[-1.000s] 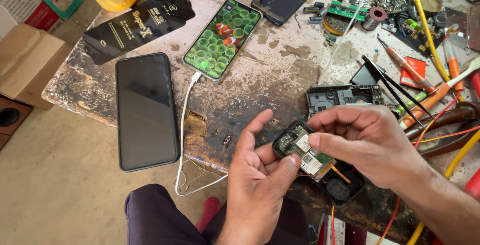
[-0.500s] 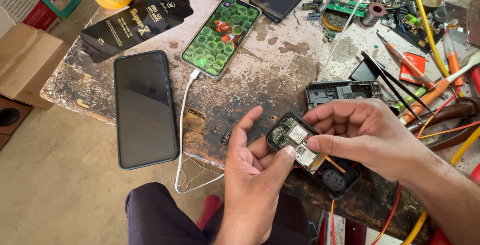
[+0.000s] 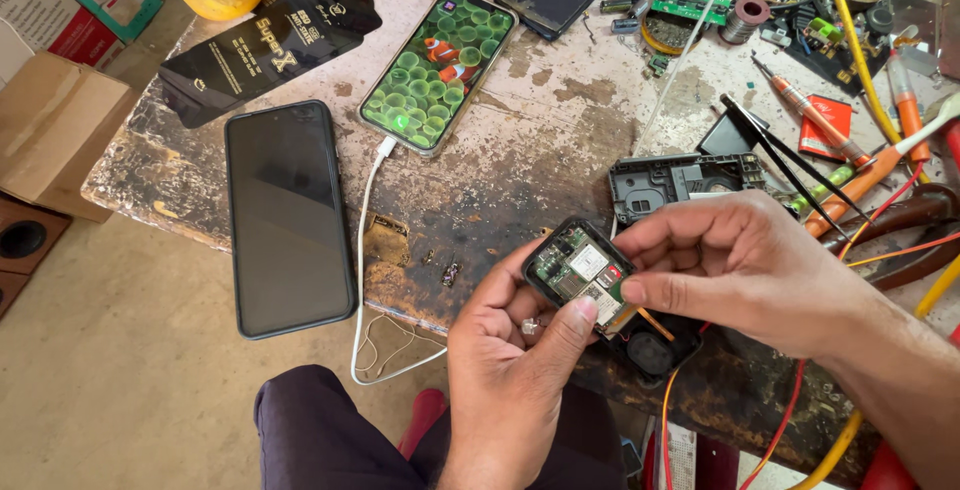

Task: The person disassembles a feature phone on a cluttered repair bench, prying off the back cover and lifting out the internal board with tweezers and a screwdriver. They press the keypad to test the phone, then use a screwdriver to work on the phone's internal components and reattach parts.

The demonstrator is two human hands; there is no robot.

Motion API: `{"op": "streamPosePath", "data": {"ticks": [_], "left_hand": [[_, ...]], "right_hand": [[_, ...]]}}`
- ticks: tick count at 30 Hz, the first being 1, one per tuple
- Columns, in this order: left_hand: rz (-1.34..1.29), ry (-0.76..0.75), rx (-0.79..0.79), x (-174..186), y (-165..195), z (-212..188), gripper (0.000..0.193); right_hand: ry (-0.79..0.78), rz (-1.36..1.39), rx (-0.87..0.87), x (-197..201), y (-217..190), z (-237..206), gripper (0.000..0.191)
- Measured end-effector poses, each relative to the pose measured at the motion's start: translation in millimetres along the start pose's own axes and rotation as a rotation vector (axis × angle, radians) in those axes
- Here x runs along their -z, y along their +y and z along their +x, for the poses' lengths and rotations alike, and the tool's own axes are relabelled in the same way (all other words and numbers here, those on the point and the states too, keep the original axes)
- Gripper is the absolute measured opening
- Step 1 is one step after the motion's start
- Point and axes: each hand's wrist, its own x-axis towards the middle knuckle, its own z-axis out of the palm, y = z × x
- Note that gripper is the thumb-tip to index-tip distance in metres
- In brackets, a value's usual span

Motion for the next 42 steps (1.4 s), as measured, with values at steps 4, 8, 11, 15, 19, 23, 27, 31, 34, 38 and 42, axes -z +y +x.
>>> {"op": "streamPosePath", "data": {"ticks": [4,8,11,15,19,23,27,31,34,38,42], "left_hand": [[-0.023,0.005,-0.007,1.1,-0.7,0.3,0.047],[-0.021,0.018,-0.008,0.5,-1.7,0.6,0.048],[-0.001,0.019,-0.017,0.8,-1.3,1.4,0.047],[-0.021,0.034,-0.024,3.9,1.1,1.1,0.044],[-0.029,0.088,-0.026,4.7,0.7,2.9,0.043],[-0.011,0.106,-0.019,4.3,-0.4,3.4,0.043],[0.045,0.068,-0.040,1.2,-3.6,2.3,0.044],[0.102,0.061,-0.062,0.0,-5.5,1.4,0.040],[0.124,0.068,-0.092,-1.4,-6.7,-0.4,0.039],[0.113,0.092,-0.113,-3.6,-7.2,-1.0,0.038],[0.104,0.099,-0.146,-4.8,-5.1,-0.1,0.038]], "right_hand": [[-0.040,-0.019,0.113,-0.5,-2.1,-0.8,0.033],[0.009,-0.082,0.071,-3.7,-4.5,-2.0,0.034],[-0.009,-0.044,0.086,-2.9,-4.6,-0.7,0.035],[-0.152,0.100,-0.009,9.6,-2.7,0.8,0.038],[-0.195,0.147,-0.005,16.6,2.2,1.8,0.033],[-0.154,0.015,0.016,11.5,3.1,0.1,0.031],[-0.037,-0.183,0.008,1.5,0.9,-6.6,0.022],[0.005,-0.545,0.585,-3.4,-2.3,-9.9,0.019],[0.087,-0.764,0.768,-8.7,-6.1,-10.6,0.018],[0.132,-0.829,0.822,-16.8,-13.6,-12.1,0.018],[0.102,-0.738,0.631,-16.1,-13.5,-9.9,0.019]]}}
